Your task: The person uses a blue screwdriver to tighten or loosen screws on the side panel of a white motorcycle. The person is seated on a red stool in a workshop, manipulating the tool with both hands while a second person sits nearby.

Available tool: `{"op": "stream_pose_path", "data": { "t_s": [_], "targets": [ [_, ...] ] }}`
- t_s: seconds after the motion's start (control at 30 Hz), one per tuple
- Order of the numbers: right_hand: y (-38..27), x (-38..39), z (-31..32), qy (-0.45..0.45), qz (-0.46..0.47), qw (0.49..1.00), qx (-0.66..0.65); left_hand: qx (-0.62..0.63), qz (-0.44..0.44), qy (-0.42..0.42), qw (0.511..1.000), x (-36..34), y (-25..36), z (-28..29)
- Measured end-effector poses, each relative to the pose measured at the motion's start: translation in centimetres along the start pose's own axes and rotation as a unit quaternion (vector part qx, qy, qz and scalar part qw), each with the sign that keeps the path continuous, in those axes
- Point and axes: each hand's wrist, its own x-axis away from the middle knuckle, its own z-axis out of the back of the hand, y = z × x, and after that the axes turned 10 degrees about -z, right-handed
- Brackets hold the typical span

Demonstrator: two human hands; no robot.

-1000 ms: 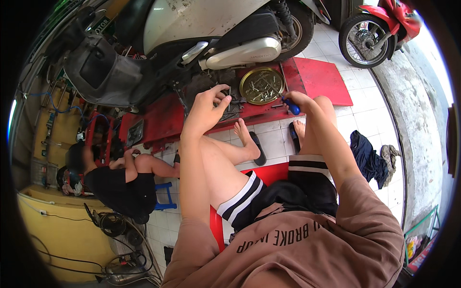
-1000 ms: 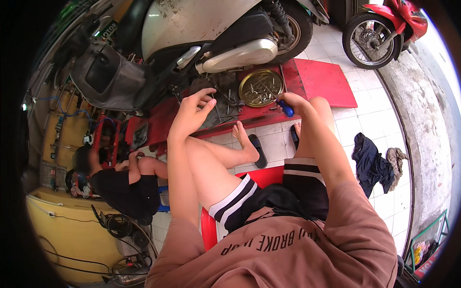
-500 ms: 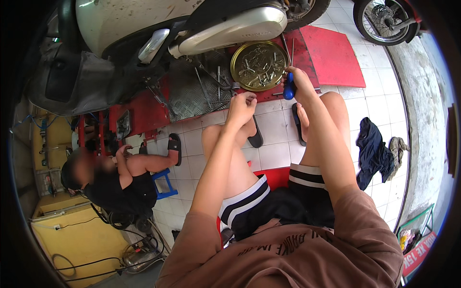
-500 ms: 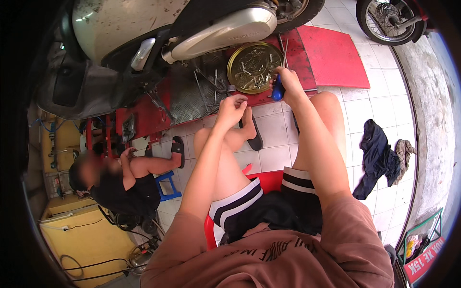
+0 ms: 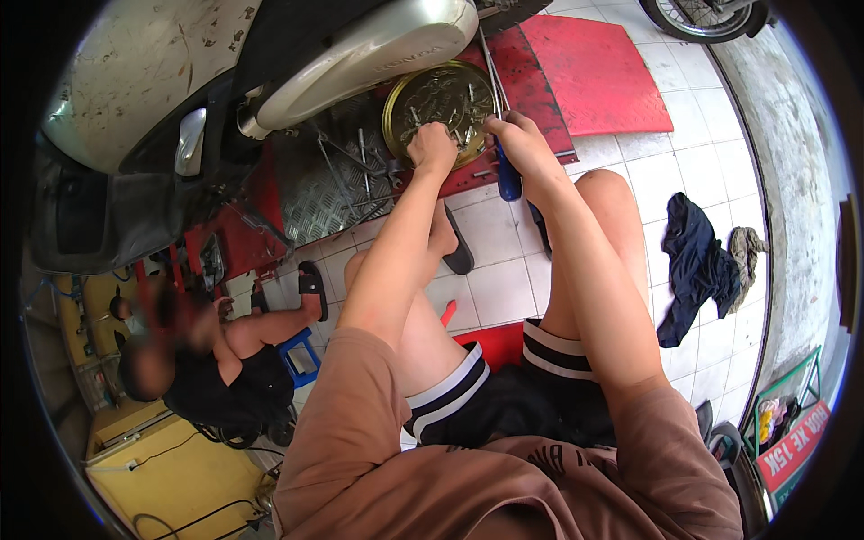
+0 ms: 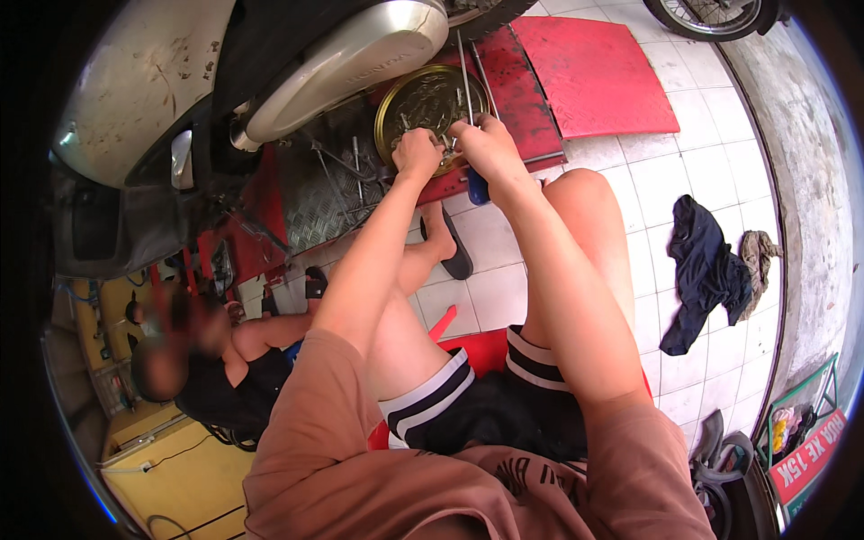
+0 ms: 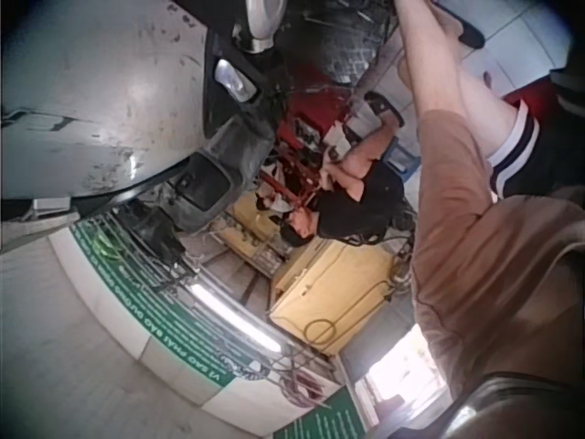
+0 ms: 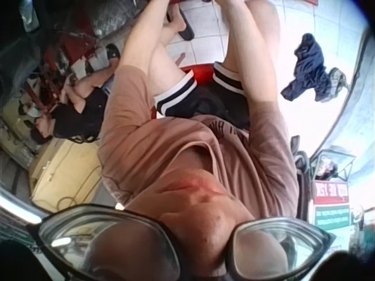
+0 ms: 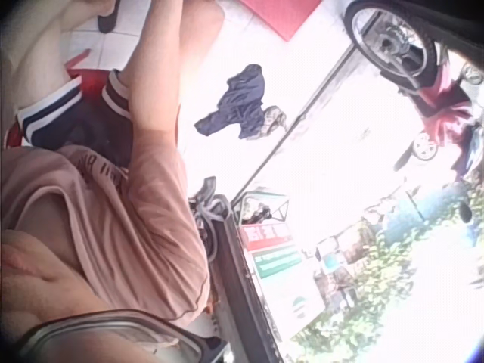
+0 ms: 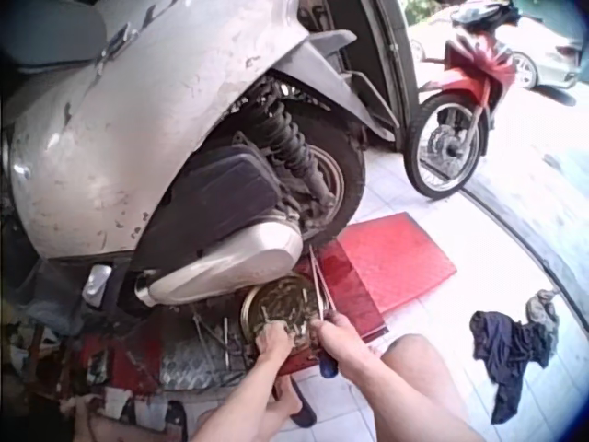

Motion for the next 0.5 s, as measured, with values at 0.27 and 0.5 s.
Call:
{"op": "stream_pose_path", "data": {
  "t_s": [0.27,0.5],
  "targets": [
    [-0.6,2.1,0.3,0.077,-0.03,0.921,0.381,0.01,0.009,0.009,1.0,-0.5,-0.7,-0.2],
    [0.2,3.0,-1.0,0.077,0.022,0.873,0.48,0.039,-0.057,0.037,0.997,1.6,-2.1,-1.4]
  ]
}}
